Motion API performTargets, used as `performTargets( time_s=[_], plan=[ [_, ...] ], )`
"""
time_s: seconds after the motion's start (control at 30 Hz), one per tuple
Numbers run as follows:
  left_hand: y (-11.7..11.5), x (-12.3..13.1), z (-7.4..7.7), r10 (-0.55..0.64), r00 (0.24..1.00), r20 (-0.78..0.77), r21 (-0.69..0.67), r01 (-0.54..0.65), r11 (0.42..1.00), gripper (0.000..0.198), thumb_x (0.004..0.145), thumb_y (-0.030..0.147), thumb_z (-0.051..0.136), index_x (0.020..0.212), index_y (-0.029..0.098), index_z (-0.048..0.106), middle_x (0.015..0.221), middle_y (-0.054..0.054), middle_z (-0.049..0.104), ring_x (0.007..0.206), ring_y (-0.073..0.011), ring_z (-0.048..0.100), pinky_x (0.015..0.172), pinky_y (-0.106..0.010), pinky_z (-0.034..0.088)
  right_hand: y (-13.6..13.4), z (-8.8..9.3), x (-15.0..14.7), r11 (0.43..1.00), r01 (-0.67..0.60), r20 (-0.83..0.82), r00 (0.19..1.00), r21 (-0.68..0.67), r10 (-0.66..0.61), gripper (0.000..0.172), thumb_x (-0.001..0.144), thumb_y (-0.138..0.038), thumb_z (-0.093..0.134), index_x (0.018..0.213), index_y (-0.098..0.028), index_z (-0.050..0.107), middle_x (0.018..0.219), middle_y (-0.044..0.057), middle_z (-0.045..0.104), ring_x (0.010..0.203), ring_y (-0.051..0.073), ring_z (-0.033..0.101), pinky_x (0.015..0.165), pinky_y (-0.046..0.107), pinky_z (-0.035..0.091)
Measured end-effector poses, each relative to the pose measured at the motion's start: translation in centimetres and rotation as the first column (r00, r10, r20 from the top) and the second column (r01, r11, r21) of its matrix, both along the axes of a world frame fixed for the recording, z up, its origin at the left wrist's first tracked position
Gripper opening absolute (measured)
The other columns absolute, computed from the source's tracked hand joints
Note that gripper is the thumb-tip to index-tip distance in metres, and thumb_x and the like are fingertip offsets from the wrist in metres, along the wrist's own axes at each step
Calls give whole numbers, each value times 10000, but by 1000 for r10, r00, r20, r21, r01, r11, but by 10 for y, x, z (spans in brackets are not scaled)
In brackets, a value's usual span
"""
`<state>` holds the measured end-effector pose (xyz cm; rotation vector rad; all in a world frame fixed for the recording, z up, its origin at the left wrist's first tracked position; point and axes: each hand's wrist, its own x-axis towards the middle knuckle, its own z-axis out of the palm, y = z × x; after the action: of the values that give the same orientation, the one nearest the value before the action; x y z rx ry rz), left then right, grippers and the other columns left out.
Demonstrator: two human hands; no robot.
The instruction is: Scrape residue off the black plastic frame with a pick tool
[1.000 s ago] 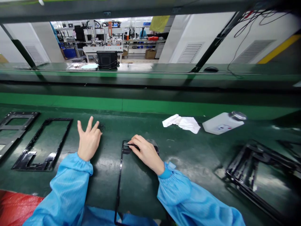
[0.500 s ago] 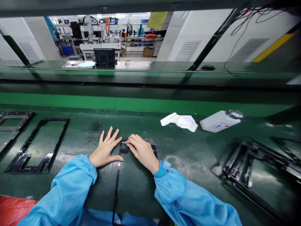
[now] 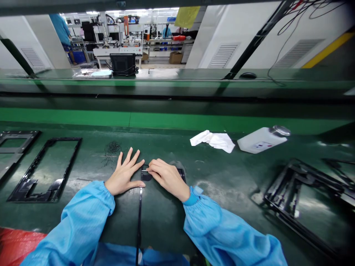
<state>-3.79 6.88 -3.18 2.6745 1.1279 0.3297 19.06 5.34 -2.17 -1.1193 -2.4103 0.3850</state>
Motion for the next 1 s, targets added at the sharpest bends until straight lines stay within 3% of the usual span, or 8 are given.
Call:
performTargets(
  time_s=[0.17, 0.4, 0.6, 0.8, 1.0],
  plan=[
    [-1, 0, 0, -4, 1000, 6, 7, 4, 1000, 812, 855, 650, 534, 1511, 271, 243, 1587, -109, 129, 1459, -347, -36, 1115, -643, 5, 0, -1, -3, 998, 64, -16, 998, 22, -64, 192, 998, -197, 412, 918, -215, 587, 936, 45, 594, 882, 176, 536, 695, 273, 437],
    [-2, 1, 0, 10, 1000, -8, 15, -10, 1000, 799, 864, 654, 515, 1513, 275, 244, 1591, -103, 103, 1456, -355, -53, 1104, -659, -14, -1, 0, 0, 1000, -16, 17, 1000, 22, 15, 218, 1007, -202, 388, 915, -215, 585, 928, 42, 598, 862, 172, 531, 663, 270, 420],
    [-2, 1, 1, 3, 1000, -31, 6, -3, 1000, 804, 877, 655, 490, 1523, 267, 210, 1592, -102, 91, 1457, -350, -55, 1106, -655, -12, 0, 0, -2, 999, 39, 23, 999, 33, -40, 212, 1010, -212, 379, 920, -211, 571, 930, 49, 588, 880, 182, 528, 691, 279, 429],
    [-1, 0, 0, 6, 1000, -4, 6, -6, 1000, 824, 854, 657, 528, 1520, 289, 212, 1592, -107, 94, 1456, -360, -37, 1100, -664, -3, 1, 1, 0, 999, -25, 27, 999, 20, 24, 180, 997, -186, 401, 922, -215, 563, 934, 37, 591, 868, 175, 532, 673, 273, 412],
    [-1, 0, -2, 3, 1000, -17, 21, -3, 1000, 831, 860, 659, 517, 1525, 272, 201, 1589, -123, 102, 1456, -360, -37, 1101, -660, -1, 2, 1, -1, 999, 26, 37, 999, 34, -28, 182, 1001, -179, 395, 924, -202, 558, 932, 45, 586, 874, 177, 524, 691, 273, 410]
  ],
)
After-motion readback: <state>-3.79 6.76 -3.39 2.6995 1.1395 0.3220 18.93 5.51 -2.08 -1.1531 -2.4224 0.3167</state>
